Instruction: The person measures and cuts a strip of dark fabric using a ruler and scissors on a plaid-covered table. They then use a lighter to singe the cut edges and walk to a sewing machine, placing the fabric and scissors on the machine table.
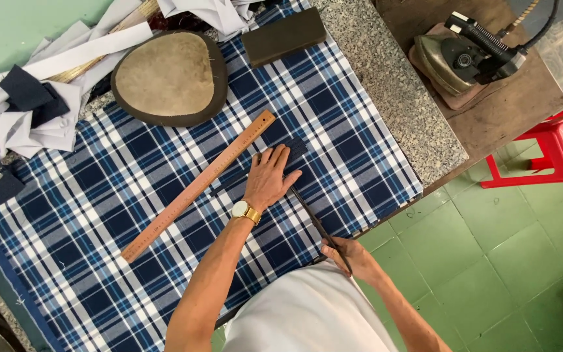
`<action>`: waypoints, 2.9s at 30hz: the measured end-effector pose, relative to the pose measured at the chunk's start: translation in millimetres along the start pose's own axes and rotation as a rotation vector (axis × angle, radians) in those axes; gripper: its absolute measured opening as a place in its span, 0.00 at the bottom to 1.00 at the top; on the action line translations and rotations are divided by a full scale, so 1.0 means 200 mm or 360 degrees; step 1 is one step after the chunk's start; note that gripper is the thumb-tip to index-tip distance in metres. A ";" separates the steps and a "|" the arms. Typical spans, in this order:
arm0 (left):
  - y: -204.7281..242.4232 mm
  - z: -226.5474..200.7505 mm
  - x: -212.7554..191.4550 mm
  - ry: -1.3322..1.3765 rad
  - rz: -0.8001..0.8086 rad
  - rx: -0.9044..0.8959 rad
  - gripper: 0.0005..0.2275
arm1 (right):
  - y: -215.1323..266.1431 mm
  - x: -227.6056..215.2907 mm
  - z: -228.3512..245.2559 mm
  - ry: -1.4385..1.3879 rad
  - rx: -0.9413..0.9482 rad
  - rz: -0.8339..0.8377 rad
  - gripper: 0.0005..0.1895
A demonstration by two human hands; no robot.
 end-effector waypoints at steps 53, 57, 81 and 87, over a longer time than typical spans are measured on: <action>0.28 0.10 -0.02 -0.0168 -0.0222 -0.0313 0.27 | -0.21 0.07 0.38 0.0043 -0.0266 -0.0099 0.21; 0.24 0.13 -0.08 -0.0154 -0.0306 -0.0404 0.28 | -0.10 0.08 0.28 0.0080 -0.0143 -0.0003 0.22; -0.10 0.03 -0.03 0.0022 0.0123 -0.0023 0.35 | 0.00 0.05 0.15 -0.0057 -0.0055 0.0052 0.18; -0.07 0.02 -0.01 0.0063 0.0131 0.0027 0.35 | 0.02 0.05 0.17 -0.0097 -0.0062 0.0070 0.22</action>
Point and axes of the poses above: each hand's wrist, its own y-axis away from the middle knuckle, its own x-axis out of the palm, z = x × y, the point moved 5 cm from there along -y, towards the middle knuckle, and after that the axes turned 12 degrees about z, right-handed, at the moved point
